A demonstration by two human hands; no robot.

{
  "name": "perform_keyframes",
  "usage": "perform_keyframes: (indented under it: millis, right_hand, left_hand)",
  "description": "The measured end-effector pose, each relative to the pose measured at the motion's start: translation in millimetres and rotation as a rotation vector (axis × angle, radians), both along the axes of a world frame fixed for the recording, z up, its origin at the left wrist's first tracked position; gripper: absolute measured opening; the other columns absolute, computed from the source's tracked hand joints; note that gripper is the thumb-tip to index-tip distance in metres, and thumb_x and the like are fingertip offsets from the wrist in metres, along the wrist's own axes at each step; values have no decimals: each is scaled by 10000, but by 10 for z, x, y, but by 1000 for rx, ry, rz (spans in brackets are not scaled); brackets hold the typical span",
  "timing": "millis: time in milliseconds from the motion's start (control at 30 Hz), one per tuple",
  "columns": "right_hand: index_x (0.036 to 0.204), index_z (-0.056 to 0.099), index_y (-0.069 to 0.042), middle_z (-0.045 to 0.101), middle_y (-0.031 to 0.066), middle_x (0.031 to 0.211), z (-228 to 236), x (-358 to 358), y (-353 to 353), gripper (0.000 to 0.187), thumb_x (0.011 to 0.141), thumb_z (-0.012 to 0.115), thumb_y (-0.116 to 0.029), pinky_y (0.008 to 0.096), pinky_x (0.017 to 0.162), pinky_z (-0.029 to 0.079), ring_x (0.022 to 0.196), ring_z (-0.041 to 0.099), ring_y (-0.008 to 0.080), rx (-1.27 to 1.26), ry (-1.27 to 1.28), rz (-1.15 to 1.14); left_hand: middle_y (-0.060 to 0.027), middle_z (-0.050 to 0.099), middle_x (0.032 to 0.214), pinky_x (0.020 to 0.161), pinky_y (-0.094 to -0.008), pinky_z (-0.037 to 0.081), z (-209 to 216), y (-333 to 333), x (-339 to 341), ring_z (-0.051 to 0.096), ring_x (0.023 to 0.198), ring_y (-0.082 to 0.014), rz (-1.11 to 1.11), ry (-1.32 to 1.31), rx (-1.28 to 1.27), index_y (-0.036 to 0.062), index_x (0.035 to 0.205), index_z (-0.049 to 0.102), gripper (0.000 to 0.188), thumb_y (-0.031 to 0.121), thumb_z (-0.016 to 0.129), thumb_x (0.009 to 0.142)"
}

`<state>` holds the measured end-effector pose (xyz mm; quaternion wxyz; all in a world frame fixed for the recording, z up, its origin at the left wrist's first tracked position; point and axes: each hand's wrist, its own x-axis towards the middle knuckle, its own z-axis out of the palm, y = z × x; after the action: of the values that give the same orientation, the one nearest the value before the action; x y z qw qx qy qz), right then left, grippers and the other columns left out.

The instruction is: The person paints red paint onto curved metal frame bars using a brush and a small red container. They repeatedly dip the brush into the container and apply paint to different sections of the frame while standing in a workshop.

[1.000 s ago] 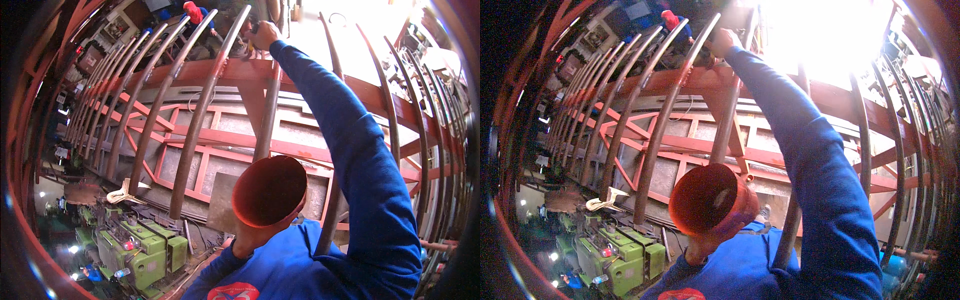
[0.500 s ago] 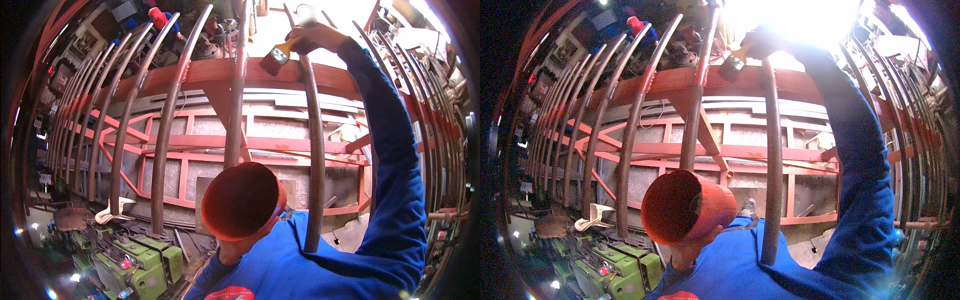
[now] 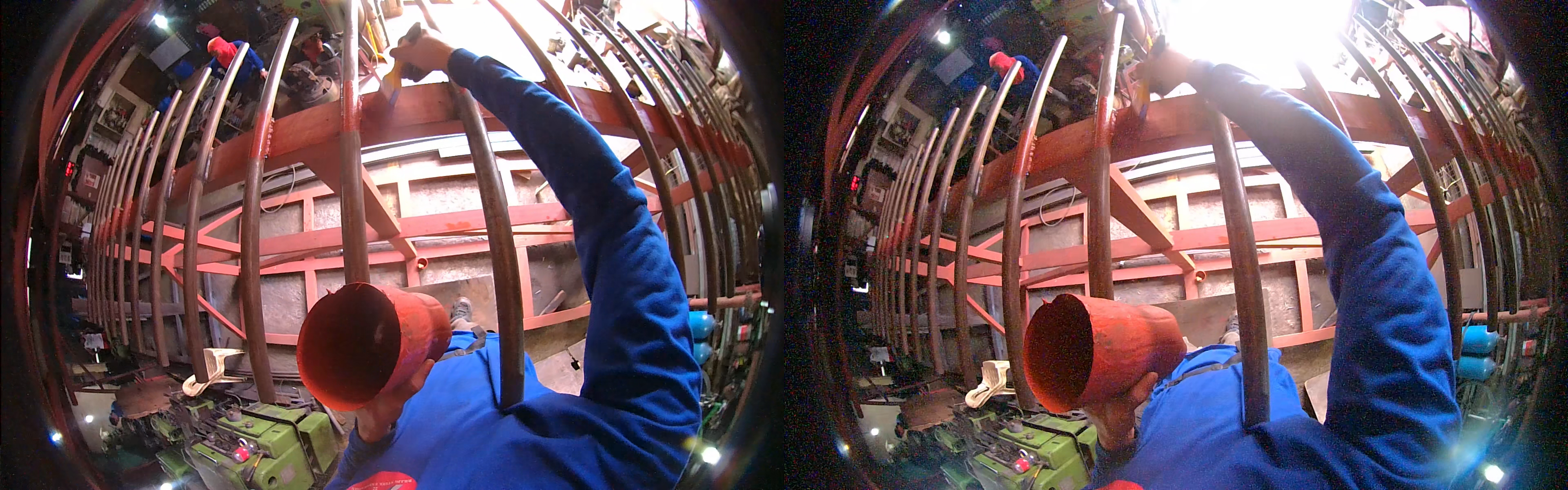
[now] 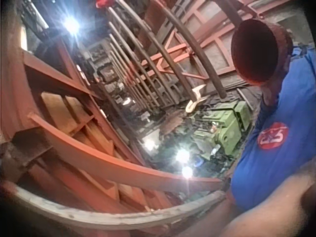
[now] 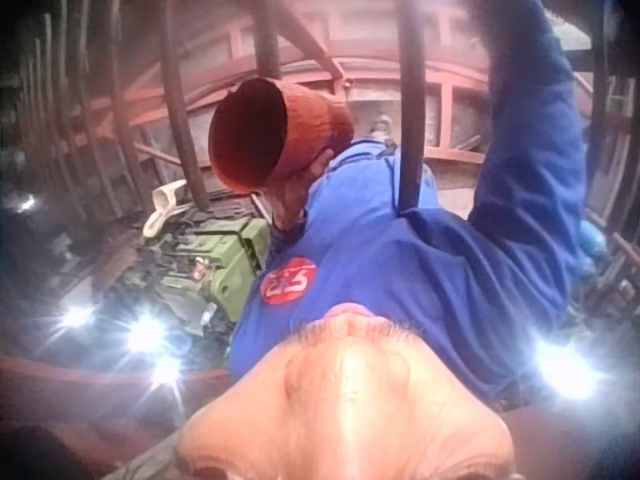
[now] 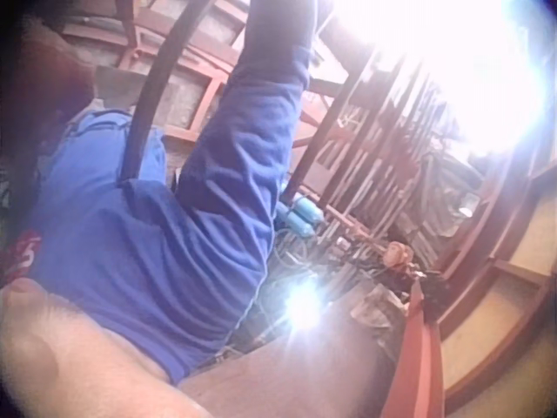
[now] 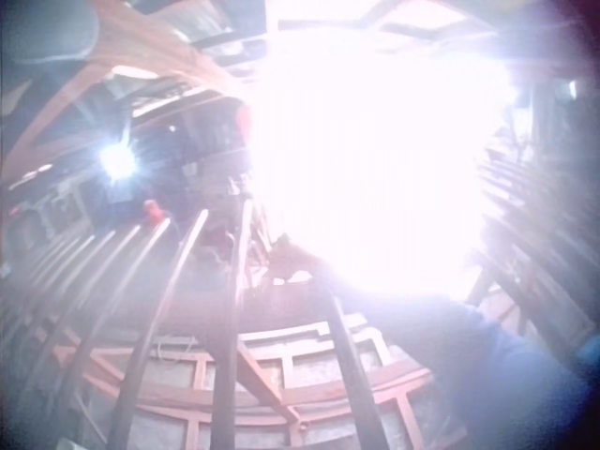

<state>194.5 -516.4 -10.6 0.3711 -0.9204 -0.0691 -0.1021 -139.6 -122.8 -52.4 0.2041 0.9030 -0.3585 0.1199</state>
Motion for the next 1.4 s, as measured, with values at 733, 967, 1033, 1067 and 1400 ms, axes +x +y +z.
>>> perform_keyframes:
  millis: [733,967,1033,1067,1400]
  right_hand:
    - [789,634,-19,626,93,685,-4,-193,-42,225,818,636,-242,290,611,532,639,644,147,-150,-436,140]
    - [984,621,-102,613,52,886,145,-33,-457,284,829,622,-340,334,784,491,856,605,176,-561,-217,-78]
    - [983,621,-101,613,54,887,300,-108,-431,283,829,622,-338,335,784,491,857,605,178,-434,-224,-32]
    - [983,622,-101,613,55,887,311,-146,-363,282,829,621,-337,336,784,491,858,605,179,-377,-237,31]
    - [981,623,-96,615,64,893,333,-59,-569,278,828,620,-328,341,785,490,863,605,188,-514,-122,-59]
  left_hand:
    - [-57,544,1205,888,-313,464,-155,-35,44,553,1078,-200,-43,586,-464,128,1259,491,709,258,836,654]
    - [-33,575,1151,862,-292,467,-180,-92,-90,568,1033,-178,94,495,-552,130,1183,561,615,253,841,649]
    - [-29,573,1152,866,-293,464,-150,-84,-57,563,1037,-172,61,553,-618,130,1187,558,611,264,834,659]
    - [-27,572,1152,870,-294,461,-181,-63,-50,563,1036,-172,31,528,-574,129,1194,551,622,267,836,658]
    - [37,395,1371,935,-370,454,-328,124,-125,454,1216,-180,-42,-143,95,276,1373,393,516,336,563,889]
